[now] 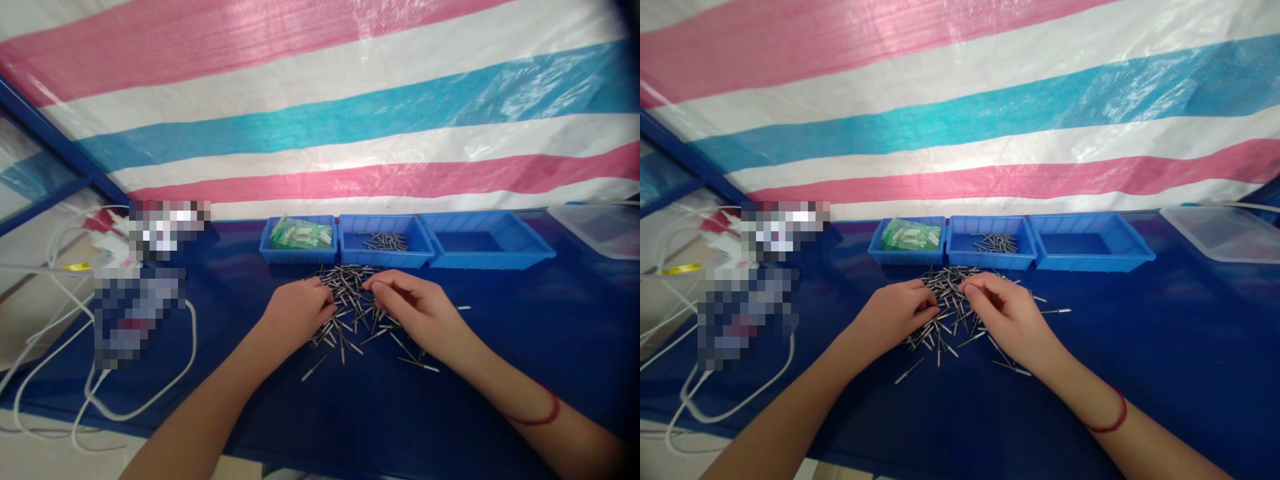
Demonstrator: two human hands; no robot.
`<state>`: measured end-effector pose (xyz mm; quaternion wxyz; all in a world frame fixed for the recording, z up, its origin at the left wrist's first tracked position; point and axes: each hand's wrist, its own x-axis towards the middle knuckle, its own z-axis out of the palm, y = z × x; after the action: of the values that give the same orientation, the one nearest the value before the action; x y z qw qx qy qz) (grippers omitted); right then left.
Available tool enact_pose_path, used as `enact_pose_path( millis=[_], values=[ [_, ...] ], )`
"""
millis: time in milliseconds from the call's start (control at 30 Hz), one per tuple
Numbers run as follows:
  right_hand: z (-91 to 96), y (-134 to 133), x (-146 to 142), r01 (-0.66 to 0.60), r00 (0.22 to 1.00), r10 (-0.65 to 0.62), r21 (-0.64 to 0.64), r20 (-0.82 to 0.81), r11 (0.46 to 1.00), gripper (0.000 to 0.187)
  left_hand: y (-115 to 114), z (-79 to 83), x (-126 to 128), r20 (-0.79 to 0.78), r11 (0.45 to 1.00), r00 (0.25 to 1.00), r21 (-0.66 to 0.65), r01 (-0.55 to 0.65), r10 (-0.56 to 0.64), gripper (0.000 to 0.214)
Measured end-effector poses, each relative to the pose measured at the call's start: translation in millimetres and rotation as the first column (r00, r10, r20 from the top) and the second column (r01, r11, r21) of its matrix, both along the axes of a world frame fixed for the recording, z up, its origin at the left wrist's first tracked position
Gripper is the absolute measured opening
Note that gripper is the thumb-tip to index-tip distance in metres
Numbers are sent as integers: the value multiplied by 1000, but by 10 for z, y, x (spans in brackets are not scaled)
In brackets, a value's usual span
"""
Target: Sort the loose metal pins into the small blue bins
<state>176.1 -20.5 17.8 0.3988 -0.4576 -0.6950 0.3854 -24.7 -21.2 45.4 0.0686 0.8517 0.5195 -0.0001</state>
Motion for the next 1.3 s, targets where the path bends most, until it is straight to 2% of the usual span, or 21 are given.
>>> enact_pose_path(
  millis=[200,267,367,533,667,733,800,867,1000,1067,1300],
  values=[
    [-3,-57,-24,-111,986,102,63,132,992,25,-17,-48,54,-25,993,998,100,66,-64,22],
    [-12,-61,-28,-119,982,105,86,156,989,23,-13,-52,47,43,993,997,109,53,-58,19],
    [-35,-63,-40,-113,977,82,153,195,982,17,-5,-27,37,261,998,965,68,8,-25,14],
    [-66,-53,-61,-119,974,74,204,213,972,15,-38,32,94,612,992,786,-125,-17,91,13],
    [-60,-49,-55,-175,979,159,127,127,976,10,-79,3,156,766,957,613,-286,54,194,17],
    [-60,-49,-49,-168,985,164,63,59,984,12,-84,-27,166,821,933,514,-346,100,250,17],
    [-64,-50,-45,-146,989,146,-1,-13,989,14,-80,-49,164,845,915,449,-381,128,289,17],
    [-67,-48,-41,-124,990,121,-42,-72,991,15,-77,-58,154,844,919,450,-378,110,293,17],
    [-50,-39,-26,-89,984,77,-73,-160,993,16,-80,-52,142,817,948,521,-316,44,248,19],
    [-28,-35,-21,-64,978,44,-92,-205,994,17,-80,-59,145,810,947,531,-319,38,251,20],
    [55,-33,-34,-42,961,9,-114,-276,993,17,-58,-144,182,840,922,451,-378,88,301,22]
  ],
)
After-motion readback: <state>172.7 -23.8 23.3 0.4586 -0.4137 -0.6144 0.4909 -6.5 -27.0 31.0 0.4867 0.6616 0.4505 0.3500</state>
